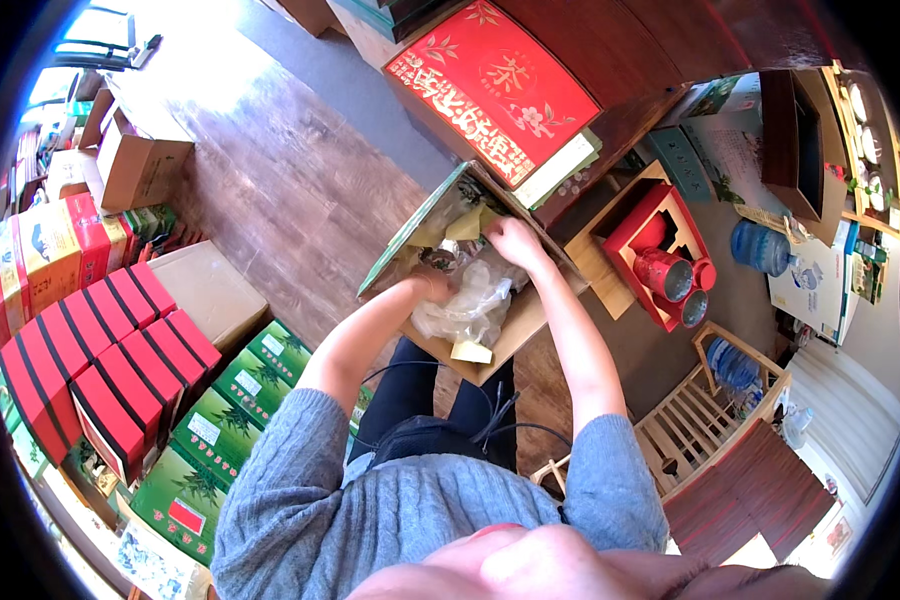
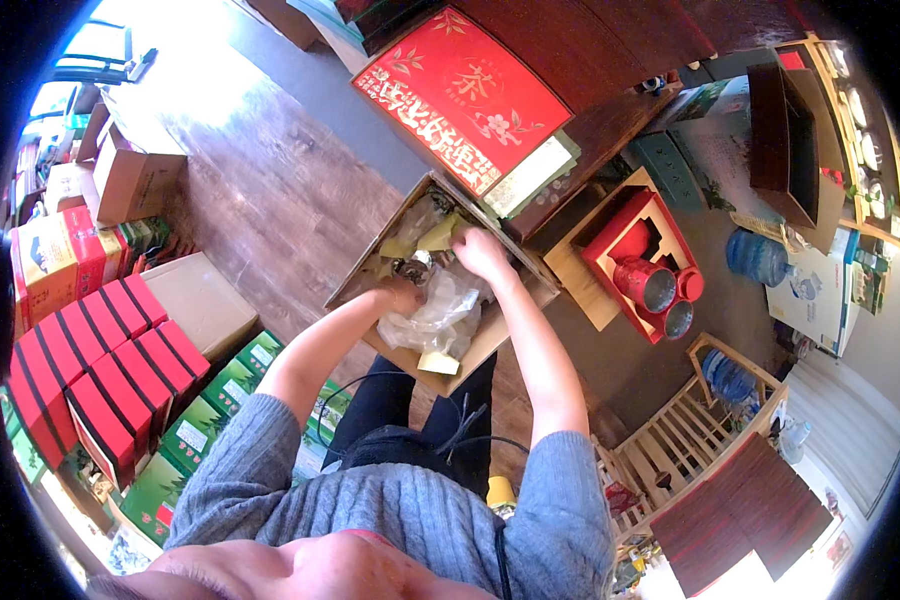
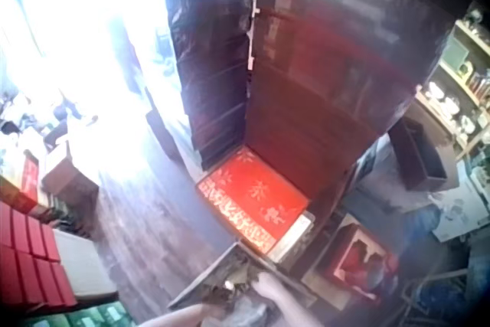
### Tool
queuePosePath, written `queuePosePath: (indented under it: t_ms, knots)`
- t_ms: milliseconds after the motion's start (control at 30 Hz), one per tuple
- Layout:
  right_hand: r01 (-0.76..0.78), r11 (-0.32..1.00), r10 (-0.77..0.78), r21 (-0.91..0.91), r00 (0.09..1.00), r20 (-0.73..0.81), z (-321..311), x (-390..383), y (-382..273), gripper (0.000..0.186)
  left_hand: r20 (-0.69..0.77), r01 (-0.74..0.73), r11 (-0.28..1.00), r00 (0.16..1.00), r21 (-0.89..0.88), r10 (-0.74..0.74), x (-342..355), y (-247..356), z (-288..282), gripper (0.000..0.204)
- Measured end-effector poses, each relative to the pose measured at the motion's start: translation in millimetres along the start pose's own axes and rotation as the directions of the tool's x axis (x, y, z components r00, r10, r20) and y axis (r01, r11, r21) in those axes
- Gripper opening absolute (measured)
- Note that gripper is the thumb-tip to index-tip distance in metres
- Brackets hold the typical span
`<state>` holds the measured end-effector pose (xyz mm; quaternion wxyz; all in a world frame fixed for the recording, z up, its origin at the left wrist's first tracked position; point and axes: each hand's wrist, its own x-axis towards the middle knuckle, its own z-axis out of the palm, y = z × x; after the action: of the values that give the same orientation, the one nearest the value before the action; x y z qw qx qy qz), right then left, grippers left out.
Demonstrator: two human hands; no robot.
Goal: The person packs red cylindrical containers into a red gift box with a foam insert. They place the containers into the box, close the lid, and then repeat the process with a second box, handling the items one at a time.
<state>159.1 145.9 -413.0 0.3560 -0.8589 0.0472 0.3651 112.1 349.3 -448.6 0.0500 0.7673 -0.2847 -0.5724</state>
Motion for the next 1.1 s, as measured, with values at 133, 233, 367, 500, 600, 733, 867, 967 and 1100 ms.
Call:
queuePosePath:
  t_ms: [133, 233, 367, 500, 600, 733, 867, 967, 1100]
  knots:
    - [0.109, 0.931, -0.239, -0.348, 0.903, -0.358, 66, 31, 28, 0.042, -0.099, 0.033, 0.999, 0.995, -0.022, -0.035, -3, 0, 14, 0.026]
    - [-0.149, 0.950, 0.107, -0.273, 0.981, -0.165, 77, 34, 36, 0.034, -0.110, -0.016, 1.000, 0.994, 0.011, 0.018, -6, -5, 19, 0.040]
    - [0.074, 0.924, -0.095, -0.375, 0.995, -0.038, 108, 48, 66, 0.020, -0.330, 0.095, 0.993, 0.937, -0.072, -0.114, 0, 4, 21, 0.040]
    - [0.300, 0.792, -0.260, -0.531, 0.954, 0.152, 119, 20, 28, 0.017, -0.693, 0.054, 0.935, 0.656, -0.351, -0.298, -6, 2, 9, 0.057]
    - [0.322, 0.811, -0.276, -0.489, 0.947, 0.166, 94, -8, 2, 0.017, -0.745, -0.006, 0.981, 0.652, -0.192, -0.142, -22, -2, -12, 0.053]
    - [0.361, 0.889, -0.396, -0.281, 0.914, -0.081, 50, -41, -14, 0.017, -0.702, -0.289, 0.811, 0.685, -0.508, -0.196, -40, 0, -33, 0.034]
    - [0.500, 0.841, -0.540, -0.206, 0.791, -0.288, 8, -77, -30, 0.011, -0.756, -0.500, 0.723, 0.653, -0.477, -0.048, -83, 6, -60, 0.025]
    - [0.541, 0.831, -0.547, -0.125, 0.759, -0.354, -23, -100, -45, 0.011, -0.877, -0.510, 0.820, 0.480, -0.260, 0.021, -100, 17, -68, 0.019]
    - [0.526, 0.850, -0.436, 0.037, 0.740, -0.512, -56, -123, -43, 0.011, -0.945, -0.502, 0.849, 0.327, -0.167, 0.007, -127, 32, -81, 0.016]
